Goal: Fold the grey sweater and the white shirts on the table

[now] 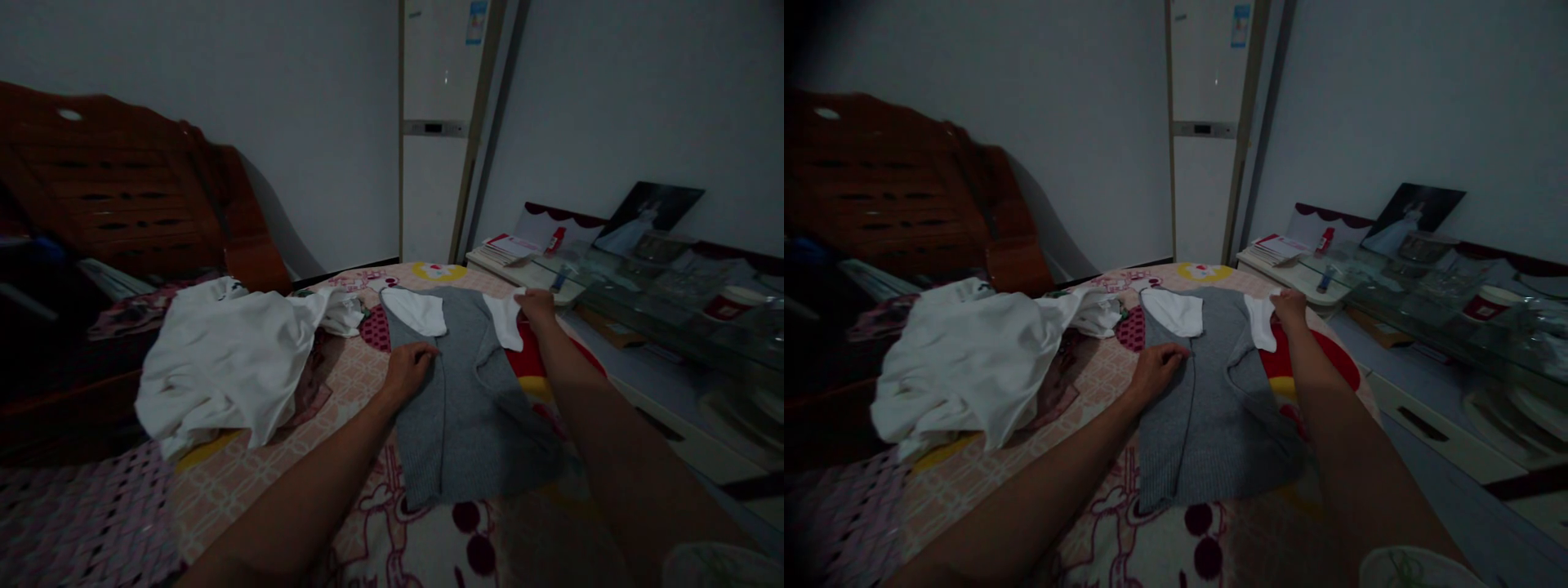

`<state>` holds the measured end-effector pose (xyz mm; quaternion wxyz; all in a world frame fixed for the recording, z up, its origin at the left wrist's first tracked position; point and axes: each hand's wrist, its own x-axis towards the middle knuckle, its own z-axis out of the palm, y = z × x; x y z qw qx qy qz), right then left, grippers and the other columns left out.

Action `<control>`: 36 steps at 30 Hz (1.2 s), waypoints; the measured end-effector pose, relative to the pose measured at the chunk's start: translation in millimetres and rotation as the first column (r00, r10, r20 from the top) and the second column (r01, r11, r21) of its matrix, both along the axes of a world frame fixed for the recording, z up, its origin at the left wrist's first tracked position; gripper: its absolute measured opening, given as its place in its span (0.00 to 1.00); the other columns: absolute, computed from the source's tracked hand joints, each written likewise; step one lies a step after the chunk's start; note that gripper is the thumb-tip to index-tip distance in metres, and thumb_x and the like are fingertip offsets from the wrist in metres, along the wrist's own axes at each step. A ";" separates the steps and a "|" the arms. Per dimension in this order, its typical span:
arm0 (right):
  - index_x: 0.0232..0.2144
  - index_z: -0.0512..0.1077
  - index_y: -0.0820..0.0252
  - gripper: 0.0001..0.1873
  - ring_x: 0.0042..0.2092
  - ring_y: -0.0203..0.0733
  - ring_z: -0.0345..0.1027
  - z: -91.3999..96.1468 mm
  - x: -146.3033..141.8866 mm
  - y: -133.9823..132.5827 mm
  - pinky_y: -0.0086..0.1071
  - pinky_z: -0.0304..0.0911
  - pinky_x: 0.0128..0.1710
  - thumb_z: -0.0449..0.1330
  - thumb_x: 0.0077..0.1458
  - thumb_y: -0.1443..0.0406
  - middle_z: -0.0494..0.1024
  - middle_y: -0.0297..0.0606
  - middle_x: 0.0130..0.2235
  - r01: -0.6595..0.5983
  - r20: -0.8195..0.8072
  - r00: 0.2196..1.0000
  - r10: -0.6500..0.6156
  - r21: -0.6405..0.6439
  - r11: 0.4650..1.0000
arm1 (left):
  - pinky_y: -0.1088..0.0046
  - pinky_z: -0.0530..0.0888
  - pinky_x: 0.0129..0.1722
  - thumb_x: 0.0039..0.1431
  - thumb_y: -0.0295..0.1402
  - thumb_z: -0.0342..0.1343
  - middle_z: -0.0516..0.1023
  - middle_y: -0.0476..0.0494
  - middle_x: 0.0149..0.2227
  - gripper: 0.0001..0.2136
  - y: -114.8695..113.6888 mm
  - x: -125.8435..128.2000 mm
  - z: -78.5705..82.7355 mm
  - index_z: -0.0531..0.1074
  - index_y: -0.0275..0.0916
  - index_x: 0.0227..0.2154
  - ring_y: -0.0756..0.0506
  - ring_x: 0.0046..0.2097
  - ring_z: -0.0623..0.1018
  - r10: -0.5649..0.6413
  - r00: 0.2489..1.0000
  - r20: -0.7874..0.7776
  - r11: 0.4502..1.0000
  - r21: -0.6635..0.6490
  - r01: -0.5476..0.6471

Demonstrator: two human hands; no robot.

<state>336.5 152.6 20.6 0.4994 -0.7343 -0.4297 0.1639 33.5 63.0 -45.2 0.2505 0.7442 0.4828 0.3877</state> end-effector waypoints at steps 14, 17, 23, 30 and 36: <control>0.37 0.66 0.59 0.08 0.23 0.36 0.73 24.2 -127.7 40.4 0.27 0.72 0.22 0.56 0.55 0.74 0.73 0.31 0.22 -0.324 -0.594 0.723 0.352 0.159 0.933 | 0.70 0.74 0.47 0.58 0.24 0.52 0.84 0.46 0.38 0.13 -4.2 -0.8 0.7 0.81 0.40 0.37 0.45 0.41 0.81 -0.024 1.000 0.002 1.000 0.013 0.024; 0.38 0.67 0.60 0.10 0.28 0.36 0.75 16.7 -141.8 38.1 0.28 0.74 0.27 0.58 0.54 0.75 0.77 0.34 0.27 -0.449 -0.619 0.668 0.413 0.106 0.887 | 0.70 0.74 0.48 0.58 0.23 0.52 0.84 0.46 0.39 0.13 -4.1 -0.9 -0.3 0.81 0.40 0.38 0.45 0.42 0.81 -0.037 0.999 -0.031 0.999 0.029 0.038; 0.41 0.71 0.62 0.11 0.28 0.34 0.75 24.7 -123.5 14.4 0.27 0.72 0.28 0.61 0.54 0.72 0.81 0.37 0.32 -0.519 -0.477 0.727 0.494 0.091 0.850 | 0.69 0.74 0.49 0.58 0.24 0.52 0.84 0.46 0.41 0.13 -3.2 -1.4 -0.1 0.81 0.40 0.39 0.44 0.44 0.81 -0.042 0.998 -0.052 0.999 0.029 0.043; 0.35 0.75 0.64 0.06 0.22 0.38 0.73 28.4 -53.5 -67.5 0.28 0.68 0.19 0.63 0.52 0.69 0.81 0.39 0.26 -0.660 -0.300 0.727 0.618 -0.060 0.748 | 0.69 0.74 0.49 0.58 0.24 0.52 0.84 0.46 0.40 0.13 -2.2 -0.7 0.4 0.81 0.40 0.39 0.44 0.44 0.81 -0.056 0.996 -0.063 0.997 0.045 0.059; 0.21 0.74 0.62 0.13 0.19 0.32 0.67 -9.6 -15.4 -138.2 0.23 0.61 0.17 0.64 0.50 0.59 0.77 0.37 0.20 -0.696 -0.236 0.718 0.655 -0.204 0.689 | 0.66 0.73 0.51 0.58 0.26 0.53 0.83 0.44 0.41 0.12 -5.6 -0.5 0.7 0.81 0.41 0.39 0.44 0.45 0.80 -0.072 0.986 -0.149 0.989 0.116 0.090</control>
